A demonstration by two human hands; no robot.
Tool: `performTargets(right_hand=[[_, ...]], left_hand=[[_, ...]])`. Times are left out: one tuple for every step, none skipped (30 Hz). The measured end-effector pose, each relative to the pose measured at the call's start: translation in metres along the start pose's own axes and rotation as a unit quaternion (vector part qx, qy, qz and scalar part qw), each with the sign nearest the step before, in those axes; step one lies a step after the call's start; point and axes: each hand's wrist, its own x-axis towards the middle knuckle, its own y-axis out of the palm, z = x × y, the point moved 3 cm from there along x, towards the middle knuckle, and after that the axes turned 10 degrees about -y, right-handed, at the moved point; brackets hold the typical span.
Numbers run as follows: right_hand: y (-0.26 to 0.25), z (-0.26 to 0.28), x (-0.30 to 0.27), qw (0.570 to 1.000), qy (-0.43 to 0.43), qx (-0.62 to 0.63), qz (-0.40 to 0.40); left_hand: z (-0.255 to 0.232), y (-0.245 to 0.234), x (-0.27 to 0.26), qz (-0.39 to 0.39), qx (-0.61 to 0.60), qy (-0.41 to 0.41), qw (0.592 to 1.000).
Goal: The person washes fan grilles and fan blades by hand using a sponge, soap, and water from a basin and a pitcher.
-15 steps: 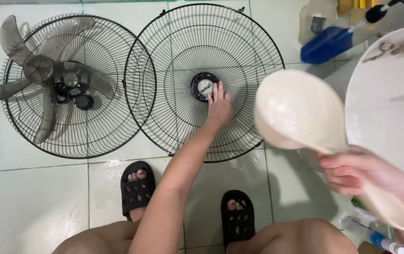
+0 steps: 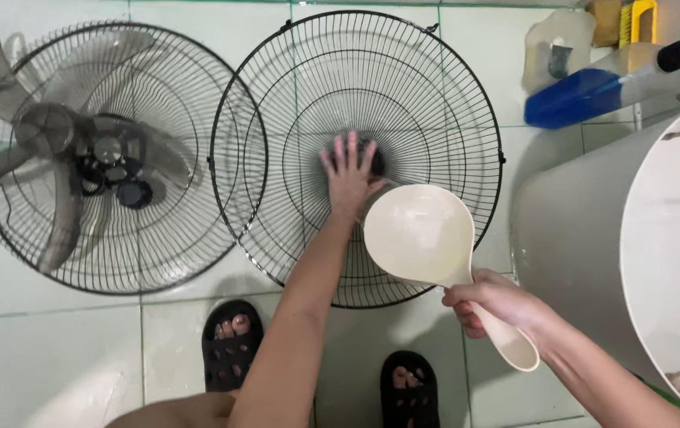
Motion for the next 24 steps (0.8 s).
performTargets(right_hand=[[-0.001, 0.003, 0.004, 0.999, 0.005, -0.018, -0.031], [-0.003, 0.003, 0.005, 0.997, 0.015, -0.035, -0.063], [-0.005, 0.004, 0.009, 0.997, 0.019, -0.031, -0.064], [-0.004, 0.007, 0.015, 0.998, -0.002, -0.044, -0.042], [-0.003, 0.009, 0.019, 0.998, -0.022, -0.057, -0.019], [-0.004, 0.011, 0.023, 0.998, -0.024, -0.056, -0.019], [-0.005, 0.013, 0.024, 0.997, -0.014, -0.056, -0.046], [-0.007, 0.012, 0.024, 0.996, 0.001, -0.058, -0.072], [-0.009, 0.012, 0.024, 0.996, 0.005, -0.059, -0.07], [-0.01, 0.014, 0.024, 0.994, -0.01, -0.092, -0.058], [-0.008, 0.014, 0.023, 0.991, -0.026, -0.125, -0.047], [-0.006, 0.015, 0.023, 0.991, -0.027, -0.126, -0.041], [-0.005, 0.016, 0.021, 0.989, -0.03, -0.14, -0.029], [-0.003, 0.014, 0.018, 0.987, -0.029, -0.155, -0.016], [0.001, 0.012, 0.016, 0.987, -0.027, -0.159, -0.009], [0.006, 0.012, 0.016, 0.981, -0.041, -0.191, 0.007], [0.011, 0.012, 0.015, 0.973, -0.056, -0.222, 0.024], [0.017, 0.011, 0.013, 0.972, -0.056, -0.225, 0.031], [0.024, 0.011, 0.012, 0.965, -0.063, -0.253, 0.042], [0.033, 0.011, 0.012, 0.956, -0.071, -0.281, 0.052], [0.043, 0.01, 0.012, 0.955, -0.071, -0.284, 0.058], [0.052, 0.009, 0.014, 0.953, -0.062, -0.286, 0.078], [0.062, 0.008, 0.016, 0.951, -0.054, -0.288, 0.098], [0.072, 0.009, 0.019, 0.949, -0.054, -0.292, 0.104]], left_hand=[[0.001, 0.007, 0.005, -0.038, 0.02, -0.012, 0.999], [0.004, 0.018, 0.005, -0.071, 0.039, -0.026, 0.996], [0.01, 0.029, 0.009, -0.066, 0.04, -0.023, 0.997], [0.017, 0.034, 0.013, -0.113, 0.047, 0.033, 0.992], [0.02, 0.038, 0.013, -0.161, 0.054, 0.089, 0.982], [0.018, 0.041, 0.014, -0.162, 0.055, 0.09, 0.981], [0.012, 0.044, 0.012, -0.148, 0.041, 0.046, 0.987], [0.01, 0.045, 0.005, -0.129, 0.027, -0.002, 0.991], [0.011, 0.041, 0.004, -0.126, 0.028, -0.005, 0.992], [0.015, 0.034, 0.007, -0.116, -0.003, 0.025, 0.993], [0.017, 0.029, 0.006, -0.106, -0.033, 0.056, 0.992], [0.019, 0.023, 0.005, -0.108, -0.029, 0.052, 0.992], [0.018, 0.021, 0.004, -0.072, -0.053, 0.044, 0.995], [0.018, 0.021, -0.003, -0.034, -0.078, 0.033, 0.996], [0.023, 0.018, -0.016, -0.034, -0.076, 0.026, 0.996], [0.03, 0.016, -0.029, -0.007, -0.199, 0.018, 0.98], [0.039, 0.013, -0.041, 0.018, -0.32, 0.012, 0.947], [0.047, 0.008, -0.051, 0.014, -0.317, 0.006, 0.948], [0.054, 0.003, -0.061, -0.001, -0.093, 0.022, 0.995], [0.062, -0.002, -0.072, -0.012, 0.136, 0.036, 0.99], [0.08, -0.014, -0.087, -0.058, 0.185, -0.014, 0.981], [0.096, -0.028, -0.101, -0.105, 0.233, -0.064, 0.965], [0.104, -0.037, -0.112, -0.107, 0.236, -0.07, 0.963], [0.116, -0.047, -0.125, -0.154, 0.213, -0.166, 0.95]])
